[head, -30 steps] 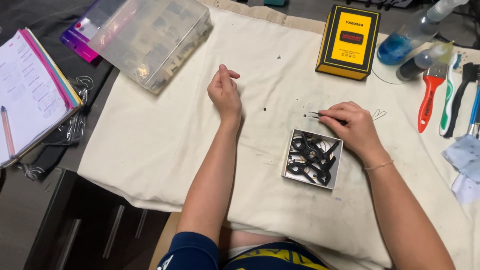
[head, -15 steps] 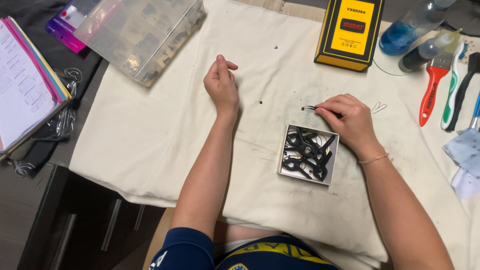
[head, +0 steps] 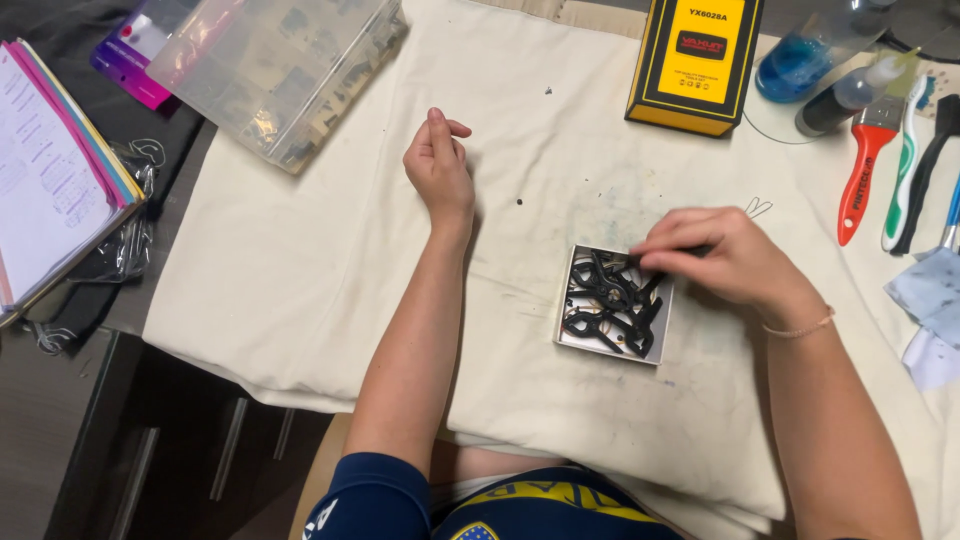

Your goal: The person uses tweezers to pick up small black screws from a white cloth and places them into a small metal box. They then cover the screws with a white tissue, close the box, and use a brush to sweep the cloth surface clean before moving a plastic container.

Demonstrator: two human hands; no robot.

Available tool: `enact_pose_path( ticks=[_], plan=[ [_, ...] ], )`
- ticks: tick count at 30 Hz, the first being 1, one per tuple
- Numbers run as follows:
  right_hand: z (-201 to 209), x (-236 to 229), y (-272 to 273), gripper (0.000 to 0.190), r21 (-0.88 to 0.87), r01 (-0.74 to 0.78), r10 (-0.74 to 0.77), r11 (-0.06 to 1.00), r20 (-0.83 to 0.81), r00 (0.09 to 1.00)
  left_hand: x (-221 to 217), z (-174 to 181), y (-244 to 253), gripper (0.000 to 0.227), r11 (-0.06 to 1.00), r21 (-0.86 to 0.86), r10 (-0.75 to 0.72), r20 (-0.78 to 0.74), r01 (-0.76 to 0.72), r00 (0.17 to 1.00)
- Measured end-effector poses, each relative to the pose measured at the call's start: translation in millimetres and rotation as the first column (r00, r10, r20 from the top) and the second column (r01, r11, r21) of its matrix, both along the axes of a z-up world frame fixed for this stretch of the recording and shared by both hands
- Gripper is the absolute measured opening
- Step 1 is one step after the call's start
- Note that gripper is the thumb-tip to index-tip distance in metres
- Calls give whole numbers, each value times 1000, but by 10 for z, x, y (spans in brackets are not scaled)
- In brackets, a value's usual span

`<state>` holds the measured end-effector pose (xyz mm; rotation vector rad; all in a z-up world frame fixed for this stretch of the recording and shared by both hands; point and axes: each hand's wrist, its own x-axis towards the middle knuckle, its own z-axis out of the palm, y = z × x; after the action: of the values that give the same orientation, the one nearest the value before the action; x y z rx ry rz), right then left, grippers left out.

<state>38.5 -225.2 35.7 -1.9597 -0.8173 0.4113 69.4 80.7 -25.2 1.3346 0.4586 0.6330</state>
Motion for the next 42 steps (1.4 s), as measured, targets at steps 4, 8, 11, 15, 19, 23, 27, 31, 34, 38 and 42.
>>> enact_pose_path(
  ticks=[4, 8, 11, 15, 19, 23, 27, 31, 34, 38, 42],
  plan=[
    [-604, 252, 17, 13, 121, 346, -365, 930, 225, 903, 58, -242, 48, 48, 990, 141, 7, 82, -18, 997],
    [-747, 271, 143, 15, 70, 418, -413, 906, 367, 833, 67, -257, 44, 48, 988, 151, 5, 75, -16, 997],
    [-795, 274, 149, 13, 19, 421, -388, 907, 430, 815, 77, -276, 45, 48, 988, 153, 7, 75, -19, 997],
    [-811, 272, 158, 10, 27, 424, -389, 905, 454, 802, 74, -274, 52, 49, 986, 167, 2, 71, -14, 997],
    [-821, 281, 165, 7, 20, 421, -379, 907, 477, 793, 90, -294, 48, 48, 987, 162, 4, 81, -17, 997],
    [-893, 291, 150, 5, 20, 432, -384, 902, 496, 779, 86, -306, 52, 48, 986, 162, 7, 91, -22, 996],
    [-901, 297, 150, 3, 27, 433, -384, 901, 517, 765, 90, -301, 49, 48, 987, 162, 7, 86, -21, 996],
    [-875, 292, 169, 2, 18, 437, -382, 899, 519, 765, 92, -288, 48, 48, 986, 162, 14, 88, -28, 996],
    [-883, 289, 164, 2, -5, 445, -373, 896, 537, 757, 86, -284, 42, 47, 987, 158, 6, 93, -20, 996],
    [-863, 275, 177, 1, 15, 442, -381, 897, 534, 755, 82, -286, 39, 48, 986, 168, 8, 89, -23, 996],
    [-841, 268, 183, 1, 27, 438, -389, 898, 514, 765, 92, -306, 48, 48, 984, 175, 9, 89, -25, 996]
  ],
)
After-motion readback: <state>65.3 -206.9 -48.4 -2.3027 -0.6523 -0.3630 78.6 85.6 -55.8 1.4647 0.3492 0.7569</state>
